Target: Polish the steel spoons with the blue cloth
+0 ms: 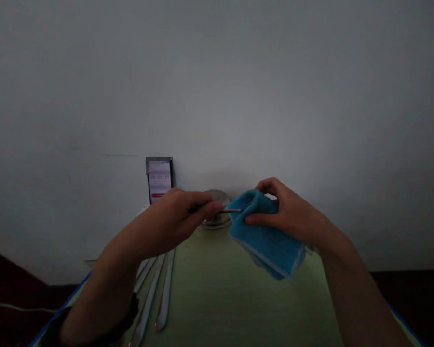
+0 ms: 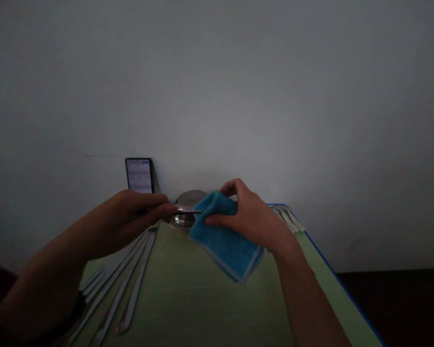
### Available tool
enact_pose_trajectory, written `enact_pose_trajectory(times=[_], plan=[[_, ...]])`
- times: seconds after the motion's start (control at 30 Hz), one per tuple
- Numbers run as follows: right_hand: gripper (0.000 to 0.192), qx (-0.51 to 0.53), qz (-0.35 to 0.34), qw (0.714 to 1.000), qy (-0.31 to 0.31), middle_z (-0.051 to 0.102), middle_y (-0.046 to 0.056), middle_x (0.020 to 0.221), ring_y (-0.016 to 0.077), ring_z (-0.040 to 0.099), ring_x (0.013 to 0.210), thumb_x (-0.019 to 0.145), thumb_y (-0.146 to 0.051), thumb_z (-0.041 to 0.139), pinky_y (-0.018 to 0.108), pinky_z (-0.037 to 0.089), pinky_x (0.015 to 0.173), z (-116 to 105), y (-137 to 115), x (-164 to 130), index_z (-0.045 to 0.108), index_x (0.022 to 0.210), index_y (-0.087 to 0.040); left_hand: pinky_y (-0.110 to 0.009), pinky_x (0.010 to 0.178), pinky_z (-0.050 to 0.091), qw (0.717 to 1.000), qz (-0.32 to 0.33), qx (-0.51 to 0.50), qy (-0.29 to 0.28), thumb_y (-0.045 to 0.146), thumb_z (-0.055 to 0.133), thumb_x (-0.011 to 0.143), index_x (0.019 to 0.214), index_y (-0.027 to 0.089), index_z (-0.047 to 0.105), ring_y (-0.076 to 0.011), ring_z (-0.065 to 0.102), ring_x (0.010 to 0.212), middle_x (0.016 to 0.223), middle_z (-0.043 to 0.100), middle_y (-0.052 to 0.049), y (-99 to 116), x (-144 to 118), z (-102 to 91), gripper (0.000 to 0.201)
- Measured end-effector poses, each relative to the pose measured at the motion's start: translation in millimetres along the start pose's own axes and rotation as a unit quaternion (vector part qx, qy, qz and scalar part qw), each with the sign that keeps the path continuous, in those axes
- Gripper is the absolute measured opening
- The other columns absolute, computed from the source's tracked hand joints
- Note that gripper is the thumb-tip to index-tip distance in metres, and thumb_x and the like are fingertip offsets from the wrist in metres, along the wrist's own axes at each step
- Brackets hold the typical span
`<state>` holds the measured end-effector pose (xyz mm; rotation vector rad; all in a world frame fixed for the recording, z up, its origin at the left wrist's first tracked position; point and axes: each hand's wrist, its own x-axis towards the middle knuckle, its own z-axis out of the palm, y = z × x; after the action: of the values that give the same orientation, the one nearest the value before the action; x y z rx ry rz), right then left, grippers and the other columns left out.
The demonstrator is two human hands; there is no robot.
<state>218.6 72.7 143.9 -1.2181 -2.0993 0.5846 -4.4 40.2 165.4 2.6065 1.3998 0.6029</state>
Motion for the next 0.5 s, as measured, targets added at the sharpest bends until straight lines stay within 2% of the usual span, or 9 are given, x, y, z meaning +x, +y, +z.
enact_pose_trajectory(times=[0.07,0.17,0.23,0.3,0.37,0.43,0.5], plan=[[0.044,-0.004,0.000,1.000,0.001,0.060,0.000,0.087,0.0148,0.055,0.075,0.060,-0.049,0.067,0.024,0.042,0.060,0.1,-2.0,0.4,0.055,0.092,-0.021,-0.019,0.047,0.030,1.000,0.003,-0.010,0.000,0.037,0.036,0.088,0.067,0.014,0.056,-0.0064,0.044,0.047,0.052,0.049,0.004,-0.6,0.9,1.0,0.036],[0.026,0.023,-0.031,0.998,-0.050,0.059,-0.003,0.070,0.0102,0.053,0.062,0.068,-0.045,0.062,0.021,0.039,0.053,-2.2,-9.4,-0.2,0.060,0.076,-0.021,-0.018,0.049,0.031,0.999,0.017,-0.028,-0.006,0.036,0.037,0.088,0.068,0.014,0.056,-0.0063,0.045,0.049,0.053,0.051,0.004,-1.1,1.9,2.5,0.036],[0.025,0.052,-0.040,0.993,-0.096,0.059,-0.004,0.066,0.0090,0.052,0.058,0.074,-0.045,0.056,0.020,0.039,0.050,-5.1,-12.5,-2.1,0.062,0.078,-0.022,-0.017,0.050,0.032,0.999,0.024,-0.045,-0.009,0.035,0.036,0.088,0.069,0.014,0.057,-0.0062,0.047,0.051,0.055,0.052,0.004,-2.7,2.1,3.4,0.035],[0.027,0.065,-0.051,0.984,-0.157,0.062,-0.003,0.075,0.0101,0.055,0.063,0.078,-0.045,0.050,0.020,0.041,0.053,-8.0,-12.8,-4.9,0.062,0.092,-0.025,-0.017,0.052,0.034,0.998,0.031,-0.061,-0.014,0.035,0.036,0.088,0.070,0.014,0.057,-0.0063,0.049,0.054,0.058,0.054,0.004,-5.1,2.3,4.4,0.034],[0.032,0.049,-0.069,0.975,-0.204,0.063,-0.002,0.095,0.0127,0.058,0.078,0.082,-0.042,0.046,0.023,0.044,0.065,-9.6,-11.3,-7.5,0.054,0.111,-0.030,-0.017,0.053,0.034,0.997,0.033,-0.063,-0.021,0.034,0.036,0.088,0.071,0.014,0.058,-0.0063,0.050,0.055,0.059,0.056,0.003,-7.5,2.9,5.9,0.034],[0.038,0.004,-0.077,0.976,-0.202,0.058,-0.001,0.112,0.0153,0.056,0.094,0.085,-0.037,0.043,0.027,0.042,0.078,-9.2,-9.5,-9.0,0.043,0.123,-0.033,-0.017,0.051,0.033,0.998,0.031,-0.045,-0.021,0.034,0.037,0.088,0.070,0.014,0.057,-0.0061,0.048,0.052,0.057,0.054,0.004,-8.8,3.8,7.6,0.034],[0.039,-0.053,-0.059,0.984,-0.160,0.057,0.001,0.114,0.0176,0.055,0.097,0.084,-0.034,0.044,0.031,0.040,0.082,-7.6,-8.6,-9.0,0.043,0.122,-0.030,-0.017,0.048,0.030,0.999,0.029,-0.022,-0.010,0.034,0.037,0.088,0.066,0.014,0.055,-0.0056,0.045,0.048,0.052,0.050,0.005,-8.5,4.7,8.9,0.035]])
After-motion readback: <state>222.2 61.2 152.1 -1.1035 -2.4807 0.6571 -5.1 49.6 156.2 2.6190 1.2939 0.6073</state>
